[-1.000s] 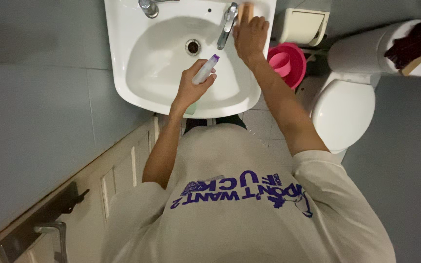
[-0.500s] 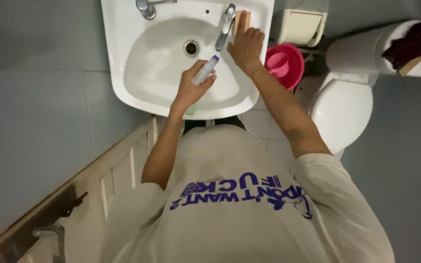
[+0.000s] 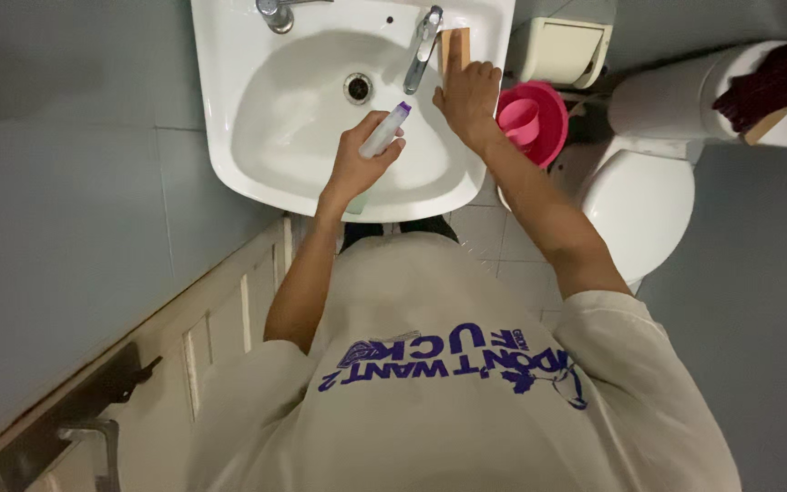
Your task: The person sprays liquid from a cleaning bottle onto a white porcelain sink and scrubs the basin and faucet area with a sponge.
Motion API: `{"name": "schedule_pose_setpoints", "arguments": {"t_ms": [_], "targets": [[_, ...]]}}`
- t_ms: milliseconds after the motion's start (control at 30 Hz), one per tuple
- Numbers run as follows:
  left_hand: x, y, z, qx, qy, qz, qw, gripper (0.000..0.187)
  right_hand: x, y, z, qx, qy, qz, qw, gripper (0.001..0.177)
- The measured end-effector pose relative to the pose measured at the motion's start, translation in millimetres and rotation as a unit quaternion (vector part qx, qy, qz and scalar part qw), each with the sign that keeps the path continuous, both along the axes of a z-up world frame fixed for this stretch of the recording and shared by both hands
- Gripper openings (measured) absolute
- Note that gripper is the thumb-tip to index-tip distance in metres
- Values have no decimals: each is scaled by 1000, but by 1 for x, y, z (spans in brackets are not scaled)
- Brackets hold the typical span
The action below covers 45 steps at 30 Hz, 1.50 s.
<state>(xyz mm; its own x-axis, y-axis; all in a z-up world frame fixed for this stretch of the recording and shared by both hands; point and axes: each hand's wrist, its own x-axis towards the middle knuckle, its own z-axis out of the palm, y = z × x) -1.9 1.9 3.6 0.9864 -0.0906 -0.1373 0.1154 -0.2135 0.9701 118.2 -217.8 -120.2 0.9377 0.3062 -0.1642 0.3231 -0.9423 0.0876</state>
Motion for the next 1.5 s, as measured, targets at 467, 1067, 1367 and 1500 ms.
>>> {"name": "schedule_pose_setpoints", "arguments": {"t_ms": [467, 1067, 1367, 1500], "targets": [[-8, -4, 6, 5, 30, -12, 999, 24, 19, -36, -20, -19, -118, -9, 993, 95], [-23, -6, 17, 9, 54, -3, 999, 26, 6, -63, 29, 11, -204, 66, 977, 71], [-29, -9, 15, -5, 43, -9, 999, 24, -16, -79, 41, 37, -120, 102, 987, 69], [-30, -10, 15, -14, -4, -6, 1000, 25, 8, -76, 41, 44, -163, 90, 981, 65]]}}
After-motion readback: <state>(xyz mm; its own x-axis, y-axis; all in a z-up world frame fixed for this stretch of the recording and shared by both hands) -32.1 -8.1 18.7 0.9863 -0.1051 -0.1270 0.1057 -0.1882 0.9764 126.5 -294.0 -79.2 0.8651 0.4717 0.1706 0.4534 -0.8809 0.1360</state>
